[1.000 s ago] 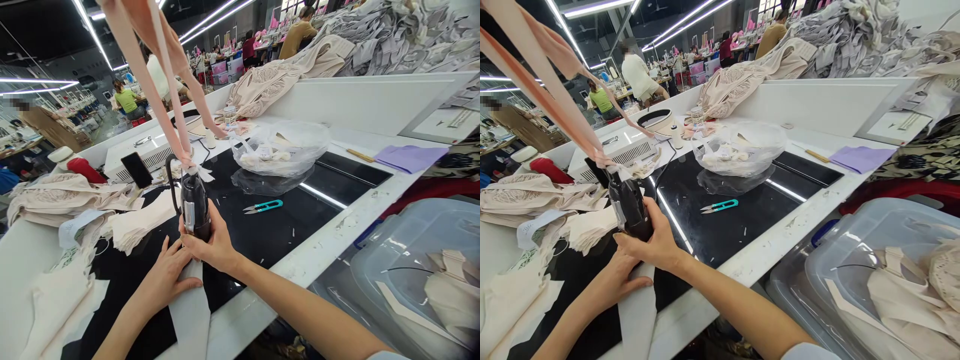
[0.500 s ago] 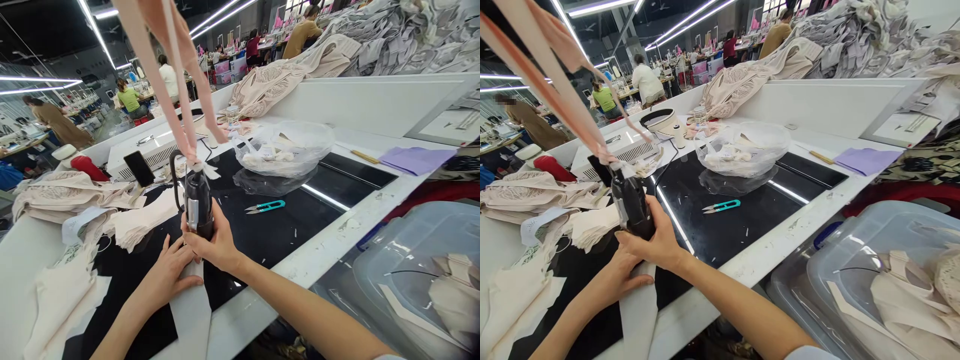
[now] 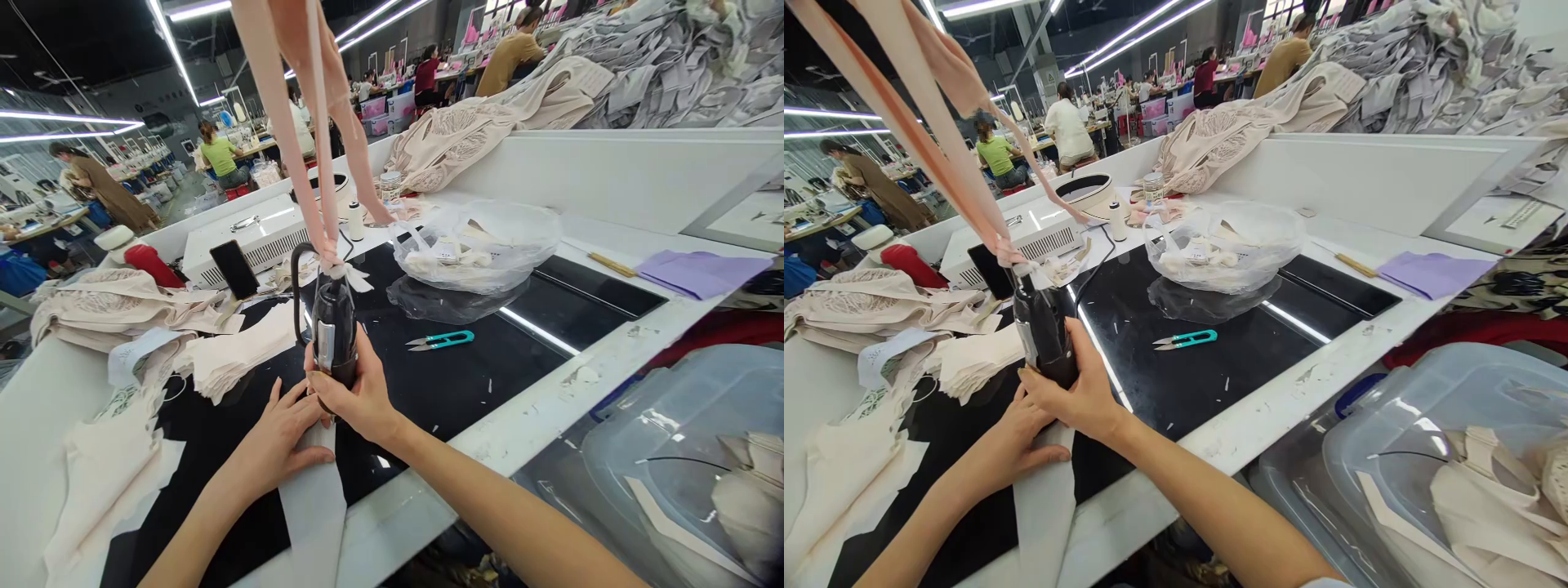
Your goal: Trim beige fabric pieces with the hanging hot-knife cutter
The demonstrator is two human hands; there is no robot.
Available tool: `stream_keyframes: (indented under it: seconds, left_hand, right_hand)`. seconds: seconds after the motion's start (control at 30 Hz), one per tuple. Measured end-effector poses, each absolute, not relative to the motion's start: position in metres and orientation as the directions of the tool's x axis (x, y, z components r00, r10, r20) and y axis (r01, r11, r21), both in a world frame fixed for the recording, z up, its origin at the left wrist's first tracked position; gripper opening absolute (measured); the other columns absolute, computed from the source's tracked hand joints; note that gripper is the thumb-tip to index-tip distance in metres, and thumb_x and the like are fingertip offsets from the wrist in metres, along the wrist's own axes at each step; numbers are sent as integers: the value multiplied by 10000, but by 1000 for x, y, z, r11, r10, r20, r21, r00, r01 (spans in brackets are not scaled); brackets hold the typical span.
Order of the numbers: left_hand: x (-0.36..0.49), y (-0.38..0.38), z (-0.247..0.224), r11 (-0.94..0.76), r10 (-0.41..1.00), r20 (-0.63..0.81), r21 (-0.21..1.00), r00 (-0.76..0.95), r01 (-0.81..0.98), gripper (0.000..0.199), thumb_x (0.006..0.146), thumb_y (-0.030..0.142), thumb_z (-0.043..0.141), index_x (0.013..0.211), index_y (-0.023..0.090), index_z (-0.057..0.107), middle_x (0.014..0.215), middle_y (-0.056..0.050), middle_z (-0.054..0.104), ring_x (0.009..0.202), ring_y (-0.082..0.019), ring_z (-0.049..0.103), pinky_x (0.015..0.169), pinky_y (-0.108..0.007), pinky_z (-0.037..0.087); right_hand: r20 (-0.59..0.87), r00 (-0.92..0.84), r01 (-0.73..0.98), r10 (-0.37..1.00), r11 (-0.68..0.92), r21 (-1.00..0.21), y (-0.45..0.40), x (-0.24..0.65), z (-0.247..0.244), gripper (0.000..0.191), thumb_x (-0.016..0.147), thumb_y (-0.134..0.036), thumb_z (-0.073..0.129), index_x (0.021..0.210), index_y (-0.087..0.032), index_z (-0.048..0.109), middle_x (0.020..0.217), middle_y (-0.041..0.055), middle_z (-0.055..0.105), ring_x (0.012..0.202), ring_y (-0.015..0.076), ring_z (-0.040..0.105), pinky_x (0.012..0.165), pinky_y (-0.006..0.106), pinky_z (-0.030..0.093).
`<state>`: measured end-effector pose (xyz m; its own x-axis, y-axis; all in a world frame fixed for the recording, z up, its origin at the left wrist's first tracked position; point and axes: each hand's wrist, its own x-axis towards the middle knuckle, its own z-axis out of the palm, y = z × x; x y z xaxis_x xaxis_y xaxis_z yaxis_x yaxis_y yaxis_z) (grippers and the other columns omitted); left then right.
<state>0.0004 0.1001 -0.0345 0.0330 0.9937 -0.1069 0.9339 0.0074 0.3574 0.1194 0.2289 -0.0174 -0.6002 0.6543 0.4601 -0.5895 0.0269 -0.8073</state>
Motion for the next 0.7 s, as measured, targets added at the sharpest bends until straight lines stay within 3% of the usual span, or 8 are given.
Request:
stream_keyframes:
  seconds: [0.2,0.37,0.7]
  left_hand:
    - [-1,98,-39,4,998,-58,350,18,937,549,873,297,787,1382,313,581,1530,-87,511,1487,-363,355,1195,-724,173]
    - [1,99,-35,9,997,-68,369,18,930,701,871,287,788,1498,330,476,1559,-98,476,1498,-378,330,1193,-736,175]
    - [0,103,-35,-12,995,-87,398,50,917,518,867,290,785,1351,301,599,1573,-79,463,1511,-365,312,1188,-758,81]
  right_hand:
    - [473,-622,-608,624,-4,-794,226,127,-19,381,787,-429,785,1033,-261,548,847,11,616,707,172,579,564,294,512]
    - [467,-649,-596,600,-20,-803,222,129,-19,341,793,-346,797,1013,-261,551,822,-3,643,696,159,596,580,280,509]
    - [414,-631,-588,656,-56,-807,219,132,-13,473,726,-535,839,975,-255,552,826,3,598,703,164,578,583,298,532]
